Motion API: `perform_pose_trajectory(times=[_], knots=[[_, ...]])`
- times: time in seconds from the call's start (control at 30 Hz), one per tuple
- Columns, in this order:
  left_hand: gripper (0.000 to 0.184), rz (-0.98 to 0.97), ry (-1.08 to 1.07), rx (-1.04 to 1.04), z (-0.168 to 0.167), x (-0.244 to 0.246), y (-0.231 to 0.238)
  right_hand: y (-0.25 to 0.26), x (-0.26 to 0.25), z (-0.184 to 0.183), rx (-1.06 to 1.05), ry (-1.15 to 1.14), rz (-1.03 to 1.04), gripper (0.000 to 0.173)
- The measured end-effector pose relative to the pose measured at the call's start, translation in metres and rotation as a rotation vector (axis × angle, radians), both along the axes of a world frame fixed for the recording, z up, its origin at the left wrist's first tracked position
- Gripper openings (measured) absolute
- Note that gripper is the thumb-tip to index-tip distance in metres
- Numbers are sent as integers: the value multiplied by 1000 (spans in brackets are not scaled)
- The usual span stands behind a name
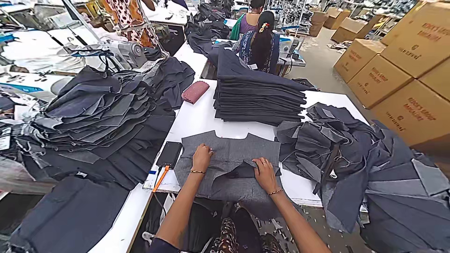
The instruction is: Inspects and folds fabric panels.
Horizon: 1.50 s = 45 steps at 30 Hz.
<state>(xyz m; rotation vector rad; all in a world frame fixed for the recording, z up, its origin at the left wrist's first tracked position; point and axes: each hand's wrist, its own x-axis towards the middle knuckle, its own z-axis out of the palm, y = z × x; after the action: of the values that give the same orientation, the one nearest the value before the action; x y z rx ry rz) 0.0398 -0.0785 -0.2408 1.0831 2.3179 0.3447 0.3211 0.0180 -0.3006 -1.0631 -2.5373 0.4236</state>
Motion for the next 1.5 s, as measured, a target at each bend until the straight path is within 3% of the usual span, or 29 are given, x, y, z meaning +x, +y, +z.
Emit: perform_pose_trajectory(times=[0.37,0.77,0.83,0.93,1.0,1.07,1.17,1.3,1.4,1.5], knots=[[31,68,16,159,-16,-2,-9,5,0,-4,44,27,18,30],[34,369,-258,304,-22,-33,-8,7,2,-3,32,1,-4,30],[34,287,-160,382,-6,-22,-15,11,2,-4,46,18,6,29],[26,-135,41,627,7,36,-48,16,0,-3,15,7,3,30],[18,-417,134,741,-7,85,-70,19,-1,-2,15,6,1,30],[12,-580,192,756,-37,118,-80,23,-2,1,18,2,5,29],[10,-555,236,684,-67,132,-87,21,-1,2,-11,-6,-1,30],[16,-532,213,600,-57,134,-93,20,0,7,-66,-19,-9,31],[32,-567,322,598,-58,139,-104,13,8,5,-42,8,0,31],[38,-441,507,808,-63,142,-110,4,19,7,-54,38,0,33]])
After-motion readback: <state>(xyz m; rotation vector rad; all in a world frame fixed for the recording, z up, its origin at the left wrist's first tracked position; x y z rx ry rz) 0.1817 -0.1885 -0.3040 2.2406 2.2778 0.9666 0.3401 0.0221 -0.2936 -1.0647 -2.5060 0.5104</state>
